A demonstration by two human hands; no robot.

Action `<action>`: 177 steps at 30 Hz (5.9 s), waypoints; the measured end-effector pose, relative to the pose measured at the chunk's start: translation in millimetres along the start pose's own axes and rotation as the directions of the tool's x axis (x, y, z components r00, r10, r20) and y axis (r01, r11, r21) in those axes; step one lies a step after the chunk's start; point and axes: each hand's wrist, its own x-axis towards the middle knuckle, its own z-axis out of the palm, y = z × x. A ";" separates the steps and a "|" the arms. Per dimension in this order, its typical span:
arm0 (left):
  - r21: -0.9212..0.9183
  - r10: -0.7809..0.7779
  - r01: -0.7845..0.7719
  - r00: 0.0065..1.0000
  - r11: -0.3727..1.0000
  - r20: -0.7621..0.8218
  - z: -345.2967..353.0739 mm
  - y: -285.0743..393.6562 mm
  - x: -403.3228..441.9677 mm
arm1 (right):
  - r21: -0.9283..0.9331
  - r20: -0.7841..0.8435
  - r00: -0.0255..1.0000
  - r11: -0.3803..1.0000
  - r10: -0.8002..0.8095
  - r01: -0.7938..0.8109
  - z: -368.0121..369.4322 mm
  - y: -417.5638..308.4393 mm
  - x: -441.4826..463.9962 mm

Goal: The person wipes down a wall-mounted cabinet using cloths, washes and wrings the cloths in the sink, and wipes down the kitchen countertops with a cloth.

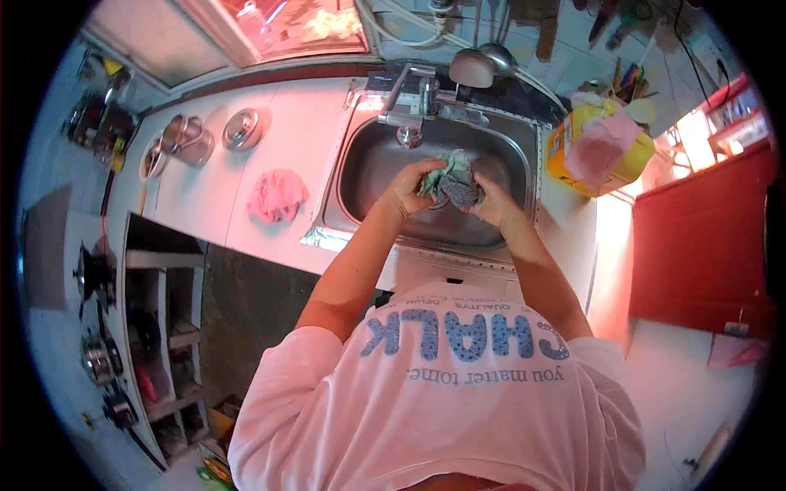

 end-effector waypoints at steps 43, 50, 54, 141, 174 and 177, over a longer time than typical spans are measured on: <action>-0.016 0.635 -0.999 0.030 0.028 -0.772 -75.7 -177.0 -551.7 | -0.142 0.984 0.152 0.101 -0.096 0.985 446.8 409.3 -199.0; 0.285 0.672 -0.908 -0.419 -0.307 -0.611 -96.3 -247.5 -715.0 | -0.578 0.810 0.238 0.799 0.536 0.166 494.5 521.4 -249.6; 0.194 0.617 -0.885 -0.439 -0.424 -0.653 -168.2 -295.7 -760.4 | 0.028 0.935 -0.237 0.612 0.264 0.790 490.2 562.4 -341.7; 0.572 0.016 -0.707 -0.634 -0.417 -0.773 -349.8 -467.1 -1159.0 | -0.768 -0.039 -0.296 0.161 0.954 0.620 820.0 1121.5 -479.9; 0.594 -0.419 -0.486 -0.426 -0.641 -0.801 -418.2 -399.3 -1275.3 | -0.300 0.232 -0.305 0.366 0.924 0.881 823.2 1225.6 -316.3; 0.745 -0.671 -0.446 -0.348 -0.496 -0.655 -431.6 -393.2 -1257.8 | -0.677 0.107 0.031 0.049 0.994 0.735 775.4 1146.6 -421.9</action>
